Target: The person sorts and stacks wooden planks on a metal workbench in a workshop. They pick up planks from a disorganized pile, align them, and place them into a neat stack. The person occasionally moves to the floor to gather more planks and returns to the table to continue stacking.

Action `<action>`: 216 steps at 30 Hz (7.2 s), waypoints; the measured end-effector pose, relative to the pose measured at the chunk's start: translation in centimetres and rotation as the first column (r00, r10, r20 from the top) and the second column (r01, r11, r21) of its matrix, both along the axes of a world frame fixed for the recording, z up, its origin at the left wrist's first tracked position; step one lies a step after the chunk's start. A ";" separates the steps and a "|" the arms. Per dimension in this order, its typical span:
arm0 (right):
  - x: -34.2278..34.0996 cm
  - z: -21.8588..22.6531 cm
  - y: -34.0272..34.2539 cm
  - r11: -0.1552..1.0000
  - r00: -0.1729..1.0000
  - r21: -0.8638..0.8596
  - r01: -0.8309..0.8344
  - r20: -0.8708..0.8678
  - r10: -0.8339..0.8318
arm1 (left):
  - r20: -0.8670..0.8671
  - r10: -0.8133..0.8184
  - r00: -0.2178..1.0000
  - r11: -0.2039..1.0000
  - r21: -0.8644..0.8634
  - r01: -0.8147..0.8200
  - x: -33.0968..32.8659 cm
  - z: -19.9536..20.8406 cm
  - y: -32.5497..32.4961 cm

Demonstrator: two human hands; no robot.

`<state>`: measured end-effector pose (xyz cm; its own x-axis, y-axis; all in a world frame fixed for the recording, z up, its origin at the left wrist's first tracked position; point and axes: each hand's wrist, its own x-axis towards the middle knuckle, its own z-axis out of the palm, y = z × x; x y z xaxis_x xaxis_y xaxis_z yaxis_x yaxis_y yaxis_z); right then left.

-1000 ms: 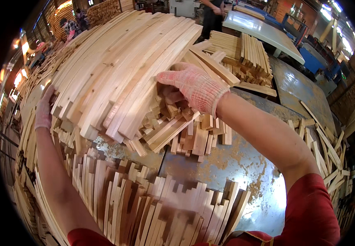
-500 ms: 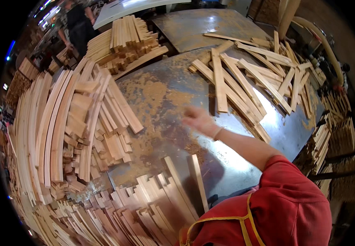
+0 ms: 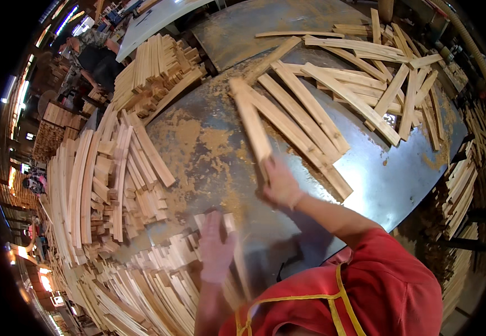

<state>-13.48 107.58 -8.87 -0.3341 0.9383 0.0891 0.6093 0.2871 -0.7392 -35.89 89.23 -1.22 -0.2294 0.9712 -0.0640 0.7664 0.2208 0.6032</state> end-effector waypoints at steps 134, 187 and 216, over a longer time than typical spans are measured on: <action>27.7 -3.0 9.7 0.819 0.965 -0.564 -0.100 -0.256 -0.058 | 0.006 0.500 0.866 0.866 -0.016 -0.500 13.1 -4.9 13.7; 29.6 -4.7 -16.0 0.643 0.808 -0.564 -0.518 -0.075 0.585 | 0.774 0.476 0.418 0.826 -0.229 -0.516 34.0 -10.5 -1.0; 55.1 -0.4 27.1 0.934 0.526 0.331 -0.133 0.822 -0.217 | -0.114 0.005 0.994 0.944 -0.326 -0.042 41.7 -5.9 11.7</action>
<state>41.62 134.73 -9.25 -0.3749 0.9239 0.0769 0.9034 0.3455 0.2540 5.82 100.89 -7.13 -0.2751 0.8951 -0.3509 0.8161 0.4104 0.4070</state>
